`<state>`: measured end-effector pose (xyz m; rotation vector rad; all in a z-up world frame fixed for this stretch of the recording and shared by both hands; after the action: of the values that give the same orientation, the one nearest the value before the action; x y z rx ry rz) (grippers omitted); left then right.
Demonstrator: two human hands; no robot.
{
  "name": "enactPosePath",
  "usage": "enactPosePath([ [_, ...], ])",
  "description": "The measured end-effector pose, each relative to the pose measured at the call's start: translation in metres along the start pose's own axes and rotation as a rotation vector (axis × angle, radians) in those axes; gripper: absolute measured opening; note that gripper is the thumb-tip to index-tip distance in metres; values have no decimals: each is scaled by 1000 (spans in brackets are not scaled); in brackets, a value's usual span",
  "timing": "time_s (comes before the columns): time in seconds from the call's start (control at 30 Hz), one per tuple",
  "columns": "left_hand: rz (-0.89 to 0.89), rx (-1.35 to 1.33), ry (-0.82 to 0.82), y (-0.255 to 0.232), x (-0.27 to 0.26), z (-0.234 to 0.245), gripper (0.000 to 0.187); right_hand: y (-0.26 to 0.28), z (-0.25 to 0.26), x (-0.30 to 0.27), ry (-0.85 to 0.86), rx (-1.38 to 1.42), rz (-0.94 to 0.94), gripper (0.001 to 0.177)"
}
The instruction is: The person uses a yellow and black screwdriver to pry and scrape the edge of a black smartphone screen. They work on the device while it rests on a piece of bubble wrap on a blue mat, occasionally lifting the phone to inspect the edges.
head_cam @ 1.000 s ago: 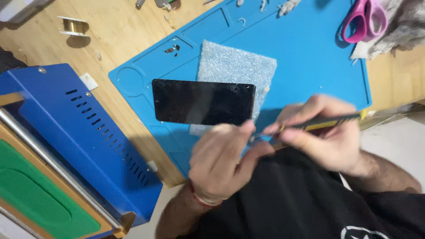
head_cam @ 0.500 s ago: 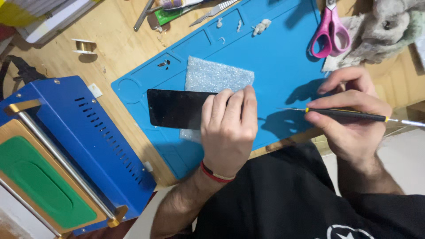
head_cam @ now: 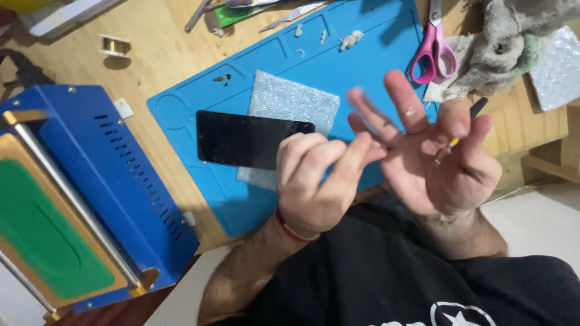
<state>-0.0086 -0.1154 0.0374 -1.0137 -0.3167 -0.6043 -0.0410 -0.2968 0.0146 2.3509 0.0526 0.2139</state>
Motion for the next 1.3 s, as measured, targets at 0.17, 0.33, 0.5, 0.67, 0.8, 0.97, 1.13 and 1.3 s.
enactPosePath([
  [0.17,-30,61,-14,-13,9,20,28,6,-28,21,127,110,-54,36],
  [0.33,209,-156,51,-14,0,28,8,-5,-26,-2,278,-70,-2,41],
  [0.5,342,-335,348,1,-25,26,23,3,-8,-8,496,-38,-114,52],
  [0.67,220,-426,162,-25,-28,49,15,52,58,-34,353,-266,-160,40],
  [0.8,357,-749,240,-31,-65,45,21,54,43,-20,-285,-1544,-286,29],
  [0.97,758,-1027,338,-22,-92,33,43,24,25,-4,-30,-2241,-23,21],
  [1.13,815,-1076,180,-18,-88,43,52,15,-28,-22,261,-1838,218,18],
  [1.3,638,-1012,140,-12,-101,39,47,-12,-68,-31,354,-1372,221,36],
])
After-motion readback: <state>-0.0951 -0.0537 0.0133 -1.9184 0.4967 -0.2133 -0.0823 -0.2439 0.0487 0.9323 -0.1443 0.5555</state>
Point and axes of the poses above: each hand's wrist, its own x-axis towards the middle knuckle, its own z-axis out of the back of the hand, y = z × x, the point moved 1 cm from there along x, towards the middle knuckle, and after that the axes turned 13 degrees about -x, right-handed, at the moved point
